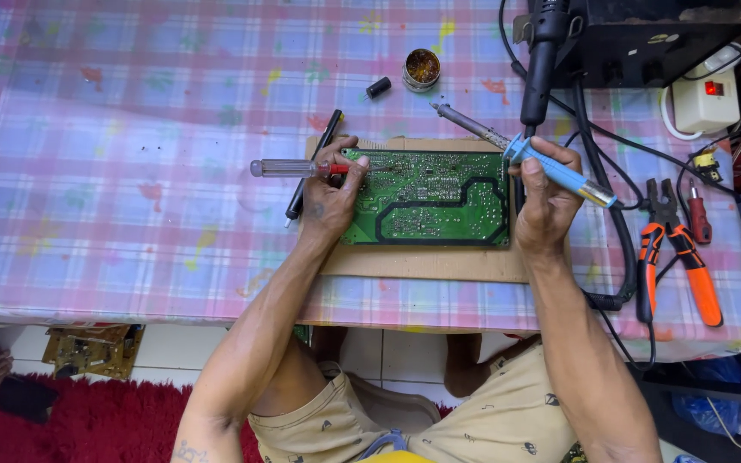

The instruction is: The person uses a soldering iron to apply solder to various points on a green circuit board. They occasionally use a screwdriver to assist with the components and dip the soldering iron tip into a small container of flux or solder paste.

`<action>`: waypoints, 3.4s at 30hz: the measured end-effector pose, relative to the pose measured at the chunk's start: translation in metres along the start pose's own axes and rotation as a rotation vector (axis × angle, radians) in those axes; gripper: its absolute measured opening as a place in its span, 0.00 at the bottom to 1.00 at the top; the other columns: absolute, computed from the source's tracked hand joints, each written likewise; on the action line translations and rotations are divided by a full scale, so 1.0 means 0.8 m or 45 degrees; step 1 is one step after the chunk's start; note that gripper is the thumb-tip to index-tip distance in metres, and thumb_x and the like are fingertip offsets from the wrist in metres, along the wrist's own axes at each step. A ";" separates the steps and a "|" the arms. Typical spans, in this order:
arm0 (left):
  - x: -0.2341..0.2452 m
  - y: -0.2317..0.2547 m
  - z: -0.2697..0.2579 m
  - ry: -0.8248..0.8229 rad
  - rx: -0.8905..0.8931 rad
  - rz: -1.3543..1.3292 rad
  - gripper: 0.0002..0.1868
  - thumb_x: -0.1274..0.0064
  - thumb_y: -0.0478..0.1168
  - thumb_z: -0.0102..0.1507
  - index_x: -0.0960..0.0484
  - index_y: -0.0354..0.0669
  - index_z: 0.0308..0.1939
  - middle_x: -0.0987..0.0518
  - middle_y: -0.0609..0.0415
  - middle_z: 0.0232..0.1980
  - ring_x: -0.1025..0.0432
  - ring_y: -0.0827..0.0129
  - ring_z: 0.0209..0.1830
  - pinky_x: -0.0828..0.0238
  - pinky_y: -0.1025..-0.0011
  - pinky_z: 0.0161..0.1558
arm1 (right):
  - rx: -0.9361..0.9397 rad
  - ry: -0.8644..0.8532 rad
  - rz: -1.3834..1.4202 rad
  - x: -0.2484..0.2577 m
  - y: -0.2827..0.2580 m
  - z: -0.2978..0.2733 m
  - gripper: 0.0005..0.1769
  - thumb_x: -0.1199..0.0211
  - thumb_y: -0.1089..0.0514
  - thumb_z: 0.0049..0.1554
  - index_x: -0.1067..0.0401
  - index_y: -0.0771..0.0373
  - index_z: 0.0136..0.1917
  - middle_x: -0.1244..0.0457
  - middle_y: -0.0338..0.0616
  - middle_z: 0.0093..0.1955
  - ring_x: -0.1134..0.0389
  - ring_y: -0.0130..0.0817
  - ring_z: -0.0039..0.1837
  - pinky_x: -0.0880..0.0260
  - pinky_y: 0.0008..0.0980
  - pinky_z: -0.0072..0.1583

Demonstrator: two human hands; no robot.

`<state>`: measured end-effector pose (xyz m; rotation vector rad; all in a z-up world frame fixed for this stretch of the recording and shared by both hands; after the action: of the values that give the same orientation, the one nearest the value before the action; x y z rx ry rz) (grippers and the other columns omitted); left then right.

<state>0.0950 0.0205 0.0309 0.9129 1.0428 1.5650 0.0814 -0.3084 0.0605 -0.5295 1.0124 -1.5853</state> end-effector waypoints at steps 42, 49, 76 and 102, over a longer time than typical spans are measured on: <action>-0.096 -0.065 0.201 0.020 0.102 0.703 0.20 0.39 0.63 0.57 0.17 0.52 0.32 0.19 0.57 0.40 0.24 0.63 0.37 0.29 0.59 0.32 | -0.012 0.197 -0.221 0.020 -0.023 -0.003 0.18 0.43 0.49 0.66 0.31 0.67 0.59 0.36 0.47 0.50 0.32 0.33 0.44 0.28 0.27 0.50; -0.101 -0.105 0.205 0.045 0.138 0.701 0.24 0.43 0.64 0.57 0.13 0.49 0.32 0.16 0.55 0.40 0.21 0.61 0.37 0.23 0.58 0.32 | -0.040 0.185 -0.200 0.022 -0.025 -0.002 0.18 0.43 0.49 0.67 0.32 0.66 0.59 0.35 0.48 0.50 0.33 0.33 0.46 0.28 0.28 0.51; -0.074 -0.016 0.121 -0.232 0.054 0.171 0.15 0.34 0.53 0.63 0.14 0.46 0.33 0.15 0.46 0.50 0.21 0.52 0.51 0.31 0.56 0.54 | -0.272 0.426 0.070 0.036 0.002 -0.006 0.16 0.41 0.53 0.67 0.31 0.66 0.61 0.39 0.40 0.37 0.31 0.24 0.44 0.22 0.24 0.50; -0.070 0.039 0.019 -0.377 -0.331 0.216 0.11 0.33 0.43 0.63 0.16 0.41 0.34 0.17 0.46 0.43 0.19 0.51 0.44 0.22 0.58 0.47 | -0.357 0.473 0.193 0.007 0.023 -0.038 0.17 0.44 0.52 0.66 0.34 0.62 0.64 0.40 0.41 0.42 0.35 0.25 0.49 0.15 0.27 0.49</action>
<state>0.1108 -0.0350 0.0620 1.0329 0.5507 1.5994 0.0662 -0.3037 0.0278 -0.3399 1.5339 -1.4423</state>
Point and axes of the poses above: each hand's wrist, its own z-axis towards the middle knuckle, its own x-axis out of the back of the hand, y = z × x, the point moved 10 cm from there along z, towards the middle knuckle
